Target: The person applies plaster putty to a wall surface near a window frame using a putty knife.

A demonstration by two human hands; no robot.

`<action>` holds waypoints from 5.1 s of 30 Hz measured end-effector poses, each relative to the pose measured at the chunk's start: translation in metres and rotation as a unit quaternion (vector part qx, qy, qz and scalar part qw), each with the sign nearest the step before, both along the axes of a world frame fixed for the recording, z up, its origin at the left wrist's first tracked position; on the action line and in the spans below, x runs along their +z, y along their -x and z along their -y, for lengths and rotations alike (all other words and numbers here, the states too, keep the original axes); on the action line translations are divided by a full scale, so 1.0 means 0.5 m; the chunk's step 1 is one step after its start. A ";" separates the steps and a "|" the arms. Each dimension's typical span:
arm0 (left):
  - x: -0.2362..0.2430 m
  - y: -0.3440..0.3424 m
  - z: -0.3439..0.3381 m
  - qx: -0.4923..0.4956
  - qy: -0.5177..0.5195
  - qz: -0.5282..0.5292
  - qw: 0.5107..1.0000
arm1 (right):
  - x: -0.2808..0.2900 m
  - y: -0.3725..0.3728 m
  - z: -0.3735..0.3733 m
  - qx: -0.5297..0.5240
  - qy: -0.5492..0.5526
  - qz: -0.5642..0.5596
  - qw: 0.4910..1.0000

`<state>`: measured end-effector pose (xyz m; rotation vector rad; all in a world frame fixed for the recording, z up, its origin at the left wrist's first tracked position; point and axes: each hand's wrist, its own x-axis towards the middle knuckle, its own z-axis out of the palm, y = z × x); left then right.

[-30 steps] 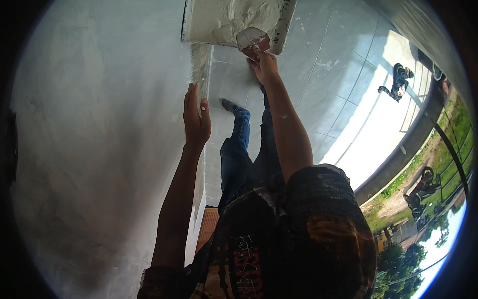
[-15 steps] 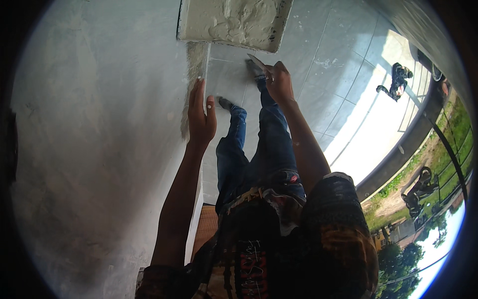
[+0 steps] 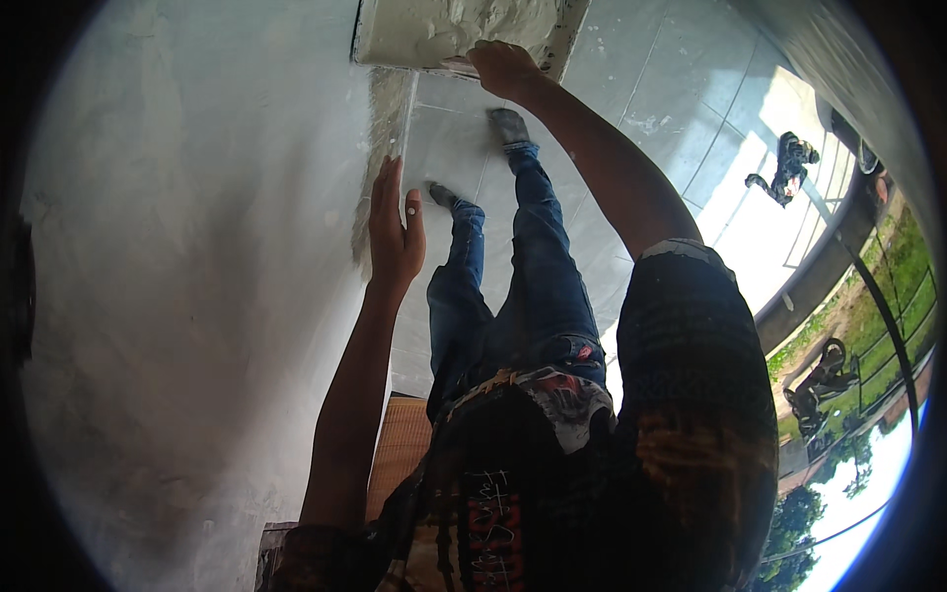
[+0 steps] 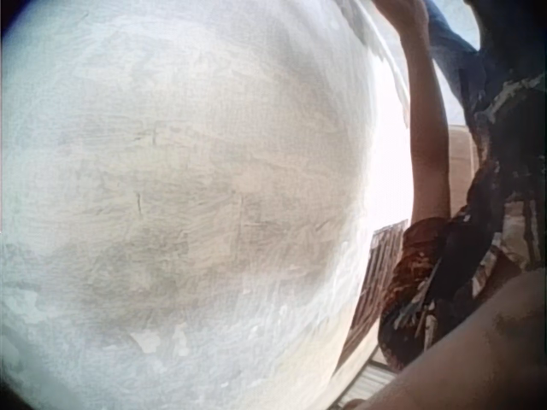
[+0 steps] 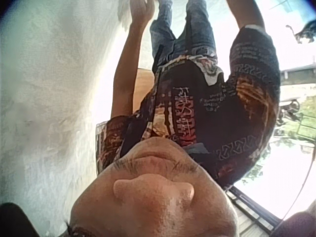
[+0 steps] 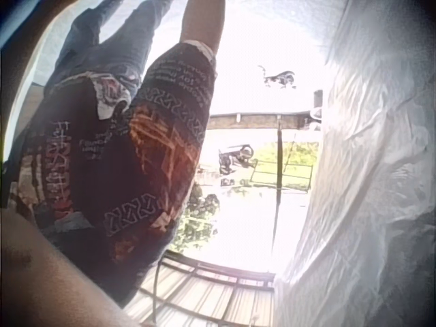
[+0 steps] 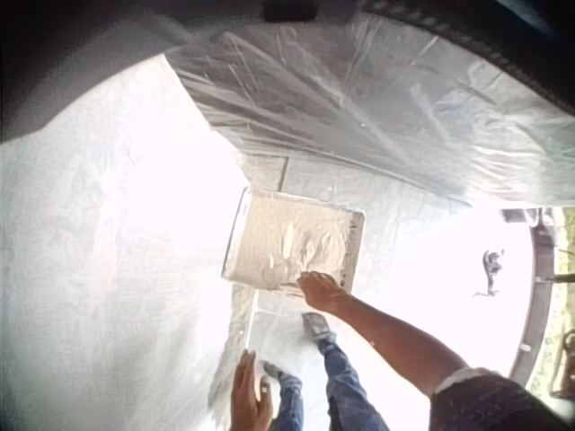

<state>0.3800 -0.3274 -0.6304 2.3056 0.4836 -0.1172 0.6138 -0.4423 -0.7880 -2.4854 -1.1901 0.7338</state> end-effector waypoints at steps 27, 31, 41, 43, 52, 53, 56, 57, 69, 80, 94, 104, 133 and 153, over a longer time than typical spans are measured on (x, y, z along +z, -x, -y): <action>0.004 -0.023 0.001 0.020 0.012 -0.010 1.000 | -0.067 -0.184 0.085 -0.126 -0.094 -0.040 0.987; 0.004 -0.023 0.009 0.016 0.004 0.001 1.000 | -0.078 -0.220 0.123 -0.190 -0.060 -0.067 0.978; -0.007 -0.024 0.024 0.003 0.003 0.011 1.000 | -0.037 -0.050 0.028 -0.147 -0.003 -0.121 0.982; -0.001 -0.019 0.022 0.015 0.010 0.006 1.000 | -0.019 -0.054 0.016 -0.153 -0.043 -0.101 0.982; -0.011 -0.009 0.013 0.003 -0.019 0.012 1.000 | 0.011 -0.070 -0.020 -0.094 -0.071 -0.107 0.987; -0.013 -0.010 0.017 0.002 -0.018 0.013 1.000 | -0.004 -0.064 -0.015 -0.073 -0.042 -0.094 0.992; -0.011 -0.019 0.024 0.015 0.004 0.010 1.000 | -0.047 -0.089 0.013 -0.097 -0.034 -0.070 0.992; -0.009 -0.023 0.025 0.017 0.006 0.015 1.000 | -0.054 -0.110 0.029 -0.126 -0.063 -0.055 0.989; -0.009 -0.001 0.005 0.019 -0.005 -0.001 1.000 | -0.095 -0.101 0.045 -0.164 -0.006 -0.121 0.979; -0.012 -0.019 0.009 0.013 -0.004 0.009 1.000 | -0.060 -0.136 0.090 -0.015 0.092 -0.178 0.980; 0.023 -0.038 0.003 0.016 -0.023 0.018 0.999 | -0.015 -0.166 0.160 -0.158 -0.057 -0.507 0.846; 0.162 -0.074 -0.041 0.025 -0.094 0.085 0.992 | 0.242 -0.109 0.136 -0.325 -0.359 -0.598 0.639; 0.901 0.260 -0.148 0.011 -0.491 0.379 0.784 | 1.072 0.248 -0.098 -0.009 -0.663 -0.433 0.611; 1.034 0.371 -0.230 -0.062 -0.603 0.372 0.703 | 1.332 0.324 -0.274 -0.015 -0.702 0.300 0.645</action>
